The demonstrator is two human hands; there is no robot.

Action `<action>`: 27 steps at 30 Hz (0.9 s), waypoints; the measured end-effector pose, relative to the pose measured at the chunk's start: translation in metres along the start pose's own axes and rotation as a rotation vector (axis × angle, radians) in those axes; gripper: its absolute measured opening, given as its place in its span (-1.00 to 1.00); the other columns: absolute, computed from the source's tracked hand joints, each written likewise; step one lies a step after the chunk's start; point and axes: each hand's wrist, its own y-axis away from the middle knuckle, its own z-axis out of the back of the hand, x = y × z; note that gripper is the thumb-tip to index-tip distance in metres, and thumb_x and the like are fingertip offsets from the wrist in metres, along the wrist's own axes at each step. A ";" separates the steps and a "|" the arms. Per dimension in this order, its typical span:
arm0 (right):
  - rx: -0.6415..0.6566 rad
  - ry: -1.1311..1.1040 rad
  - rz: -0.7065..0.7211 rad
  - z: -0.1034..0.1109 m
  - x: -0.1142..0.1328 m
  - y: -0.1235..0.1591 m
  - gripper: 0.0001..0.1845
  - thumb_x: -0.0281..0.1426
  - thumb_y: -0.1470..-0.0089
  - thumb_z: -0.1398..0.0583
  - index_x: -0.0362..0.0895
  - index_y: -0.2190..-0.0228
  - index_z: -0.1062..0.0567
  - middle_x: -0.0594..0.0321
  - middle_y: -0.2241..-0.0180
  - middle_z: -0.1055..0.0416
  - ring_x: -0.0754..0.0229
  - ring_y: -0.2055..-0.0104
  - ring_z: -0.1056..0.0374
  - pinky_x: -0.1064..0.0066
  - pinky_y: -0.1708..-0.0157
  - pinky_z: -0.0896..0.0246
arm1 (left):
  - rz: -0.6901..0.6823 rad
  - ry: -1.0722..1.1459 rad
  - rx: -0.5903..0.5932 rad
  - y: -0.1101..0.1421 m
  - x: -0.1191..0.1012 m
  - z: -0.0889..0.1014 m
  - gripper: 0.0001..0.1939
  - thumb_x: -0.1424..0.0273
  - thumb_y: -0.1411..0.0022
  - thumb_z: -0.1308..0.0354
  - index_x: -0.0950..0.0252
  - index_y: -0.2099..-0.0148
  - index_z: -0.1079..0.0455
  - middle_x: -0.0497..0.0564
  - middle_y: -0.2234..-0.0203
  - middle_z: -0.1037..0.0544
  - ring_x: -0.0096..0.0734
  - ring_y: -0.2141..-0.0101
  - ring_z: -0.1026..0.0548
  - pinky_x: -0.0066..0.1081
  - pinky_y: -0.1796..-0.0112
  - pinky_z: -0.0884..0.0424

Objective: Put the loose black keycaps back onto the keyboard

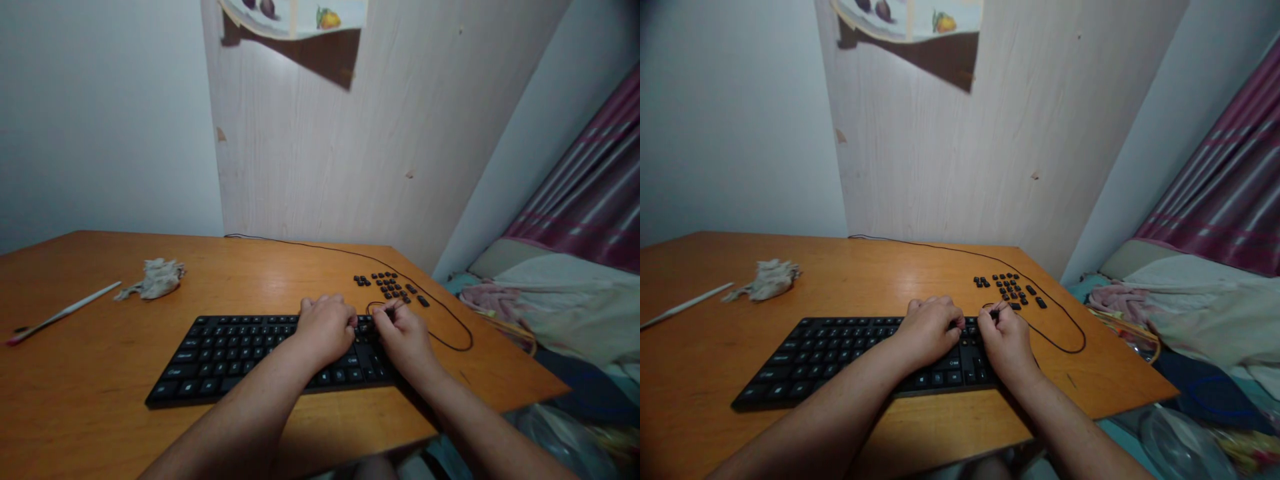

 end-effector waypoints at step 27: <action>0.092 0.184 0.116 -0.008 0.000 -0.004 -0.80 -0.28 -0.11 -0.17 -0.07 0.50 -0.34 0.34 0.58 -0.35 0.20 0.52 -0.29 0.40 0.50 -0.04 | -0.014 -0.019 -0.032 0.000 0.002 -0.005 -0.82 0.38 -0.21 -0.06 0.15 0.28 -0.50 0.05 0.22 -0.49 -0.09 0.12 -0.40 -0.03 0.10 -0.23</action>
